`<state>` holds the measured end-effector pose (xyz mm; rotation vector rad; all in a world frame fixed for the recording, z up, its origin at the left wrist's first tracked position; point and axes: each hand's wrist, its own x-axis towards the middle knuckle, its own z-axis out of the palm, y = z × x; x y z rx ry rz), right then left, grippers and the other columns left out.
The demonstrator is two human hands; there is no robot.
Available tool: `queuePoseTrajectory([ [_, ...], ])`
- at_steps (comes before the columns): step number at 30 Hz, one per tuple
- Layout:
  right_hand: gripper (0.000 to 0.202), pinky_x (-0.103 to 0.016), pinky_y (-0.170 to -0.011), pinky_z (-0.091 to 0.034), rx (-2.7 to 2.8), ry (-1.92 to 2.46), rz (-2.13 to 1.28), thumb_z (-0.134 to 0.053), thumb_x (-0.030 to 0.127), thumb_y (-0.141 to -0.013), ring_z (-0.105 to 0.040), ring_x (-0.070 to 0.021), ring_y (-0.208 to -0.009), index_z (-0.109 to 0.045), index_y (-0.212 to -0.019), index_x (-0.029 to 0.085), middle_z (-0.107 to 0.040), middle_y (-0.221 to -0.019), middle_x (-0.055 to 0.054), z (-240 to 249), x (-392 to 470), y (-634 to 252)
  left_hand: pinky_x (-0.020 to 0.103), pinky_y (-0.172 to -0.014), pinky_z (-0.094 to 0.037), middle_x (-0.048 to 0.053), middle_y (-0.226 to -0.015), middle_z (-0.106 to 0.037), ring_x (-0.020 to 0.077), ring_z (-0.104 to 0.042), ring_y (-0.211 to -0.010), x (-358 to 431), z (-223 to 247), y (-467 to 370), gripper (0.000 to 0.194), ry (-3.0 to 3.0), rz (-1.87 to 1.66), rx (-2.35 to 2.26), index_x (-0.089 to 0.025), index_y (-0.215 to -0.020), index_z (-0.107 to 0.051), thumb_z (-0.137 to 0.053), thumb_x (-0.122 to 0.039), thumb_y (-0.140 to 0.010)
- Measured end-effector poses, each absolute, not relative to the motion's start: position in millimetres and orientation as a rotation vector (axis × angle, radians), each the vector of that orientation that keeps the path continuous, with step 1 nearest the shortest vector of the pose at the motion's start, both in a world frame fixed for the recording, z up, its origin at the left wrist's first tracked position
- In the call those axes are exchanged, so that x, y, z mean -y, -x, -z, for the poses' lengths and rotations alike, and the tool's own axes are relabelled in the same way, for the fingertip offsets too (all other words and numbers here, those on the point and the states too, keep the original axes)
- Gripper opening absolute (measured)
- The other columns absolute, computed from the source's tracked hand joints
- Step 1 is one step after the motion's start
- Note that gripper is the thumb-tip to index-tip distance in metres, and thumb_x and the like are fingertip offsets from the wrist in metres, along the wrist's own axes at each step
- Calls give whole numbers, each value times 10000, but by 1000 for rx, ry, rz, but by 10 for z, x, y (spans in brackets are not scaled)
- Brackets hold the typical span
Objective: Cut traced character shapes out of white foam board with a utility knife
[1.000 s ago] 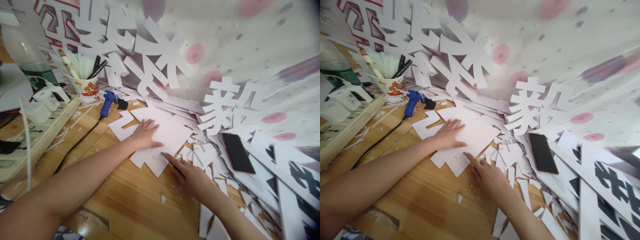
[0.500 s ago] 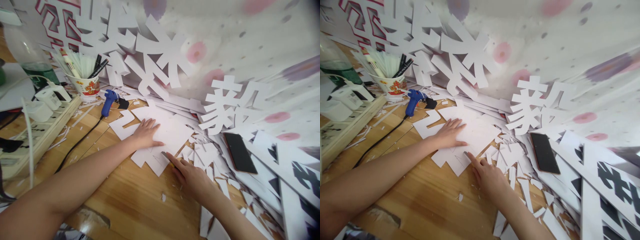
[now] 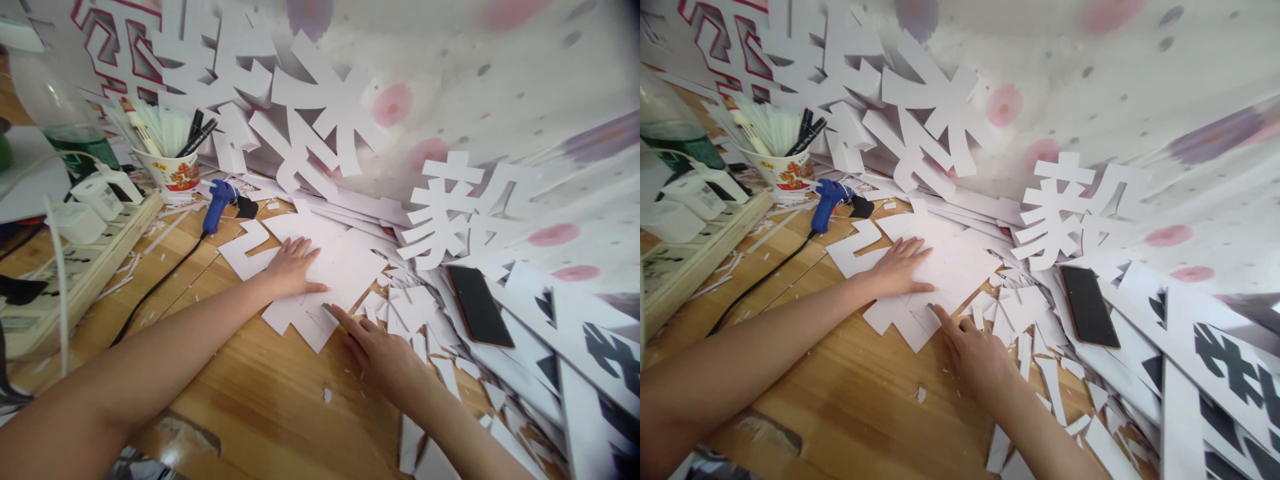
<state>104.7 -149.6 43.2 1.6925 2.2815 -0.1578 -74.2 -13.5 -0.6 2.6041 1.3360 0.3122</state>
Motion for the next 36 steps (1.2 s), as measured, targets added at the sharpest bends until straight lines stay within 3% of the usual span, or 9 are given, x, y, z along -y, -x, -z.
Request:
queuePoseTrajectory([
  [23,526,-253,-538,-437,-2270,-1672,173,-317,242,-897,-628,-159,-674,-159,-1393,320,-615,-926,-47,-462,1475,-1042,444,-1061,-33,155,-1447,-175,300,-86,-1330,139,-10,746,960,-2617,-244,-1335,-141,-1361,-260,-341,-780,-648],
  [36,704,-217,-449,-311,-2485,-1326,-82,-378,89,-805,-551,-105,-516,-42,-1409,219,-604,-768,-12,-476,1388,-1174,445,-1063,-45,141,-1450,-174,296,-84,-1332,115,16,747,976,-2617,-243,-1343,-154,-1361,-267,-323,-798,-630],
])
